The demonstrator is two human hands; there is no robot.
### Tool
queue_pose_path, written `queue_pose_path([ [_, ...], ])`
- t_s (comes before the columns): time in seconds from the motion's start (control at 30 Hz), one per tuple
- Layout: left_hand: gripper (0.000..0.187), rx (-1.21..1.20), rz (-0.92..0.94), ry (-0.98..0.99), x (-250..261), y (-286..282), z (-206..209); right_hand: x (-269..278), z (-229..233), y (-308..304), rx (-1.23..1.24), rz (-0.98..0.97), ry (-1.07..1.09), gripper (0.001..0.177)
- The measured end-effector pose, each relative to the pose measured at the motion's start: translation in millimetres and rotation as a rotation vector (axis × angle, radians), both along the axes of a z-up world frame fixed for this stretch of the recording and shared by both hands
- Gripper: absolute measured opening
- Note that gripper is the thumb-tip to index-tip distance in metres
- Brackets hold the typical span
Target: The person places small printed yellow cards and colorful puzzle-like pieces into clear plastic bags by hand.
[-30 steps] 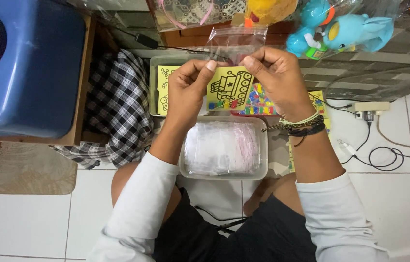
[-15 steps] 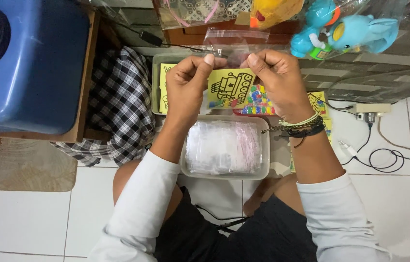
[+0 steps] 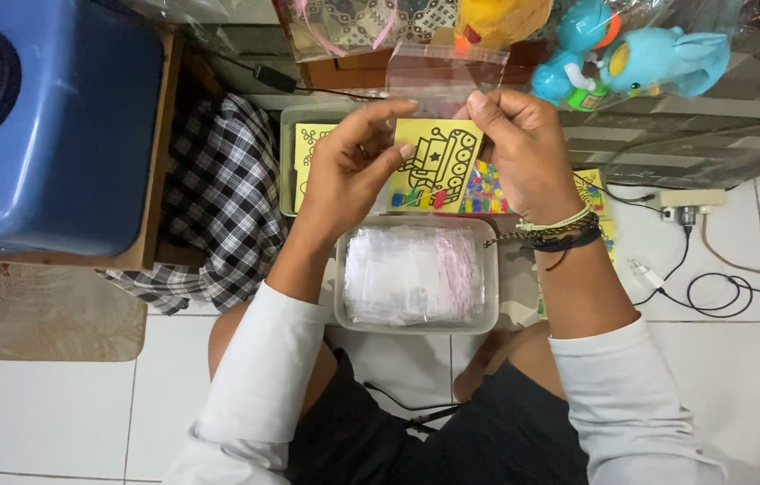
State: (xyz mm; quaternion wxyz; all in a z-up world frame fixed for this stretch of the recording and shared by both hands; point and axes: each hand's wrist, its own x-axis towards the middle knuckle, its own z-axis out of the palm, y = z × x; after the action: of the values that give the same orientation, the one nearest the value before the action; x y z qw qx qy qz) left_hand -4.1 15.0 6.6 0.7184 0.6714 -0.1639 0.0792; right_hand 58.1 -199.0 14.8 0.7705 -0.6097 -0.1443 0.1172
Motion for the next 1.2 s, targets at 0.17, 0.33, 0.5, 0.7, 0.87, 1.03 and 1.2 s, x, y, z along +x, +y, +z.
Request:
queue_pose_path([
  [0.17,0.029,0.066,0.184,0.009,4,-5,-5,-4,3,3,-0.055,-0.024,-0.075,0.017],
  [0.33,0.029,0.015,0.220,-0.013,10,-3,-11,-3,2,0,0.038,-0.030,-0.220,0.039],
  [0.5,0.029,0.018,0.244,-0.037,11,-2,-9,-3,-2,0,-0.015,-0.014,-0.282,0.039],
  [0.7,0.031,0.041,0.317,-0.091,11,-2,-12,6,-22,7,-0.123,-0.094,-0.336,0.026],
  [0.87,0.027,0.131,0.332,-0.066,13,5,-13,6,-22,3,-0.259,-0.119,-0.373,0.025],
  [1.03,0.022,0.315,0.404,-0.056,14,11,-18,2,-20,1,-0.363,-0.133,-0.413,0.017],
  [1.2,0.016,0.384,0.431,-0.060,15,10,-18,10,-28,-3,-0.403,-0.139,-0.554,0.013],
])
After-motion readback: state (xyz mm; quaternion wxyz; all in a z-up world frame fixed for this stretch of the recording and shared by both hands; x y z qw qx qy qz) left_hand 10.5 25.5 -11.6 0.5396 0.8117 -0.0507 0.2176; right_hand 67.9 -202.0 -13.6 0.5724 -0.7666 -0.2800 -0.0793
